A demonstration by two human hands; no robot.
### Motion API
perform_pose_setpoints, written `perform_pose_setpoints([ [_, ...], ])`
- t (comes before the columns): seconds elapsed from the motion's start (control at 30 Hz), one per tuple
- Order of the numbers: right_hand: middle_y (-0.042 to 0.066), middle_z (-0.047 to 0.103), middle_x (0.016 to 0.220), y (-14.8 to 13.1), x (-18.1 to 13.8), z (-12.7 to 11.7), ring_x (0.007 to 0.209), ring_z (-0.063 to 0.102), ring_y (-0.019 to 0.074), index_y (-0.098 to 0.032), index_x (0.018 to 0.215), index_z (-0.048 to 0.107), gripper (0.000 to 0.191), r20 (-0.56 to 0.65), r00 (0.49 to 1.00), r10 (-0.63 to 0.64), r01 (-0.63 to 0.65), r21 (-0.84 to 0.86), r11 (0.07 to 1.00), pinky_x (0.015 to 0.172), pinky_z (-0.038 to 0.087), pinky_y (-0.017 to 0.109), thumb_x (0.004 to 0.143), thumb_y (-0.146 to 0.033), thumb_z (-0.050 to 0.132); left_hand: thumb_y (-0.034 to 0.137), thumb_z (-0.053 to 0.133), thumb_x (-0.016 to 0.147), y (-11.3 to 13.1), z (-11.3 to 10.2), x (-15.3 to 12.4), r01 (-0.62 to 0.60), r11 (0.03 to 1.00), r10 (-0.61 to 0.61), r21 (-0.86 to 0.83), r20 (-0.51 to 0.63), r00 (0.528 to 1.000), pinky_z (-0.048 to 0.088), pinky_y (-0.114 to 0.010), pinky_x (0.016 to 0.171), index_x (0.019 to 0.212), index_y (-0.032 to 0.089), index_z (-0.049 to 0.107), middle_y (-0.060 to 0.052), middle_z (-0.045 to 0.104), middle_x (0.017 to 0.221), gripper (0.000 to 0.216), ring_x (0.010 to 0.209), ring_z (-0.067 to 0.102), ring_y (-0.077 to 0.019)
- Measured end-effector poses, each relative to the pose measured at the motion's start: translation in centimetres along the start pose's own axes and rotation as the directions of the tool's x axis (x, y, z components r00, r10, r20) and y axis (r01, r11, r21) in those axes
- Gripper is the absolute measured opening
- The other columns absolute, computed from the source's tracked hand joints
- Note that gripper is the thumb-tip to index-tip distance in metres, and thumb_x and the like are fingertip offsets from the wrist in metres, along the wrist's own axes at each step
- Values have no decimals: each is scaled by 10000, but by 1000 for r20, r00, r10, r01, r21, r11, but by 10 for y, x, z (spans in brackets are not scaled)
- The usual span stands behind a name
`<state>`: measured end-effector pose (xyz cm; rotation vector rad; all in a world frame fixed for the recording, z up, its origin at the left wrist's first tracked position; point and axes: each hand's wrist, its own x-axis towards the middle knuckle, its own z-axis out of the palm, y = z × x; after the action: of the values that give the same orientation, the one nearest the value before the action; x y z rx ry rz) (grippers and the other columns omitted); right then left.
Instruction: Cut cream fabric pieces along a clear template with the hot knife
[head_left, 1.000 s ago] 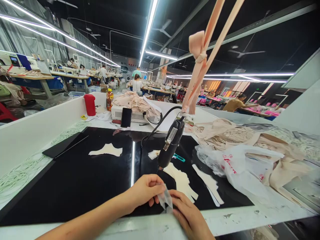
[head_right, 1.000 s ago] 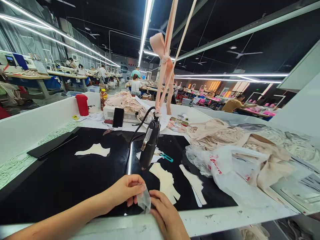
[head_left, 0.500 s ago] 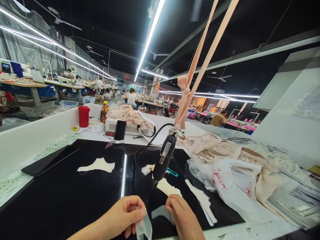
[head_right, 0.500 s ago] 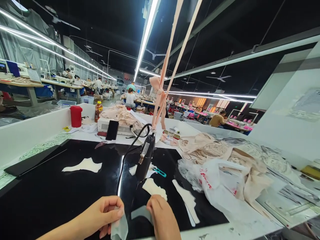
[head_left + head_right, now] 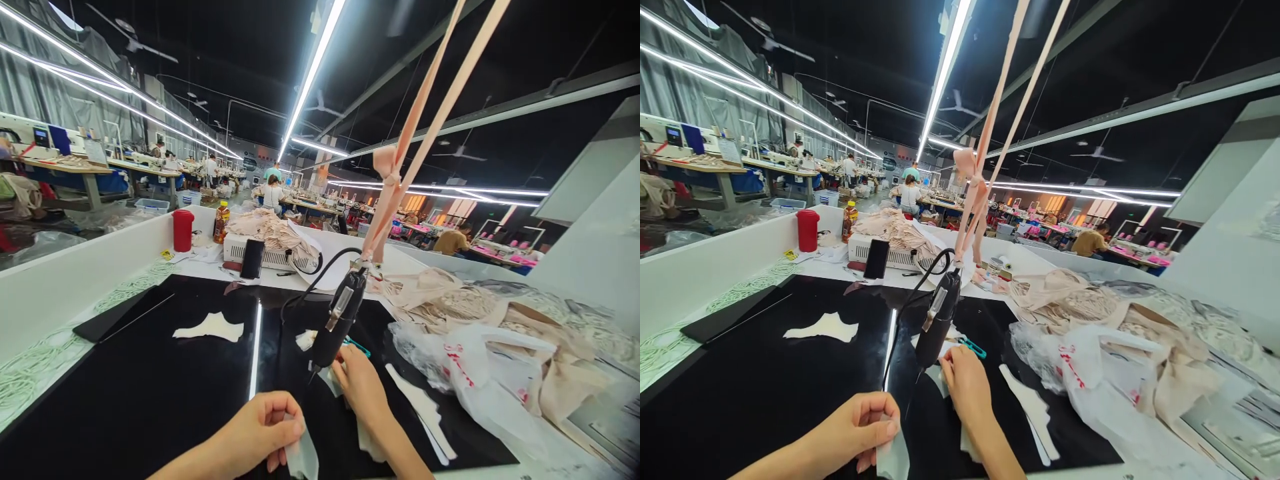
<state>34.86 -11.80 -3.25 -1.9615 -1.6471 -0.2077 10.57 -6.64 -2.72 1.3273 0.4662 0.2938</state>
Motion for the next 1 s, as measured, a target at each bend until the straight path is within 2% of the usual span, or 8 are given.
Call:
perform_pose_setpoints([
  [0.13, 56, 632, 873, 6, -5, -8, 836, 618, 258, -215, 877, 637, 216, 5, 999, 35, -36, 56, 998, 782, 456, 387, 1003, -341, 516, 701, 811, 643, 13, 4, -8, 38, 999, -38, -15, -10, 999, 312, -200, 453, 778, 171, 555, 63, 569, 562, 603, 454, 417, -51],
  [0.37, 50, 646, 898, 6, -16, -19, 842, 617, 239, -232, 889, 645, 273, -19, 995, 94, -89, 179, 980, 766, 466, 366, 1022, -403, 479, 689, 815, 663, 9, 3, -7, 11, 999, -11, -34, -7, 1000, 303, -212, 449, 775, 173, 561, 62, 565, 569, 585, 458, 413, -54],
  [0.57, 45, 664, 900, -7, -31, -46, 799, 600, 217, -247, 918, 675, 330, -68, 984, 163, -137, 293, 946, 698, 463, 322, 1024, -481, 469, 661, 844, 655, 8, 1, -7, 4, 996, -6, -88, -31, 999, 298, -189, 425, 780, 165, 560, 58, 564, 597, 586, 458, 409, -40],
  [0.67, 34, 690, 884, -26, -53, -51, 792, 619, 209, -261, 913, 700, 341, -26, 982, 186, -164, 368, 915, 681, 481, 297, 991, -544, 526, 606, 850, 688, 10, 2, -9, -1, 994, -2, -105, -33, 999, 314, -185, 422, 799, 160, 579, 52, 582, 630, 533, 454, 417, -39],
  [0.73, 36, 731, 966, -44, -68, -47, 904, 666, 222, -285, 976, 738, 347, 74, 974, 213, -222, 497, 839, 742, 520, 282, 961, -585, 563, 570, 842, 720, 13, 3, -11, -4, 995, 2, -103, -21, 1000, 325, -184, 424, 821, 157, 598, 52, 587, 637, 490, 444, 415, -37],
  [0.83, 49, 752, 1110, -73, -84, -35, 1059, 688, 247, -319, 1159, 743, 451, 253, 943, 216, -333, 722, 607, 859, 554, 297, 905, -663, 602, 560, 830, 739, 18, 5, -16, 1, 995, -2, -102, -5, 1000, 314, -184, 425, 845, 157, 611, 60, 568, 623, 471, 434, 399, -34],
  [0.9, 58, 757, 1074, -85, -87, -29, 1010, 698, 245, -311, 1198, 732, 516, 337, 925, 175, -379, 789, 483, 854, 557, 311, 866, -694, 635, 582, 830, 725, 22, 6, -21, 19, 996, -20, -84, -11, 1000, 288, -185, 416, 854, 156, 617, 61, 549, 610, 494, 439, 389, -37],
  [1.0, 28, 721, 862, -91, -85, -25, 783, 639, 186, -282, 1123, 743, 526, 471, 877, 95, -469, 797, 381, 714, 499, 268, 819, -708, 686, 583, 838, 710, 28, 3, -28, 63, 997, -65, -41, -50, 997, 215, -183, 402, 859, 155, 629, 64, 510, 594, 500, 469, 361, -45],
])
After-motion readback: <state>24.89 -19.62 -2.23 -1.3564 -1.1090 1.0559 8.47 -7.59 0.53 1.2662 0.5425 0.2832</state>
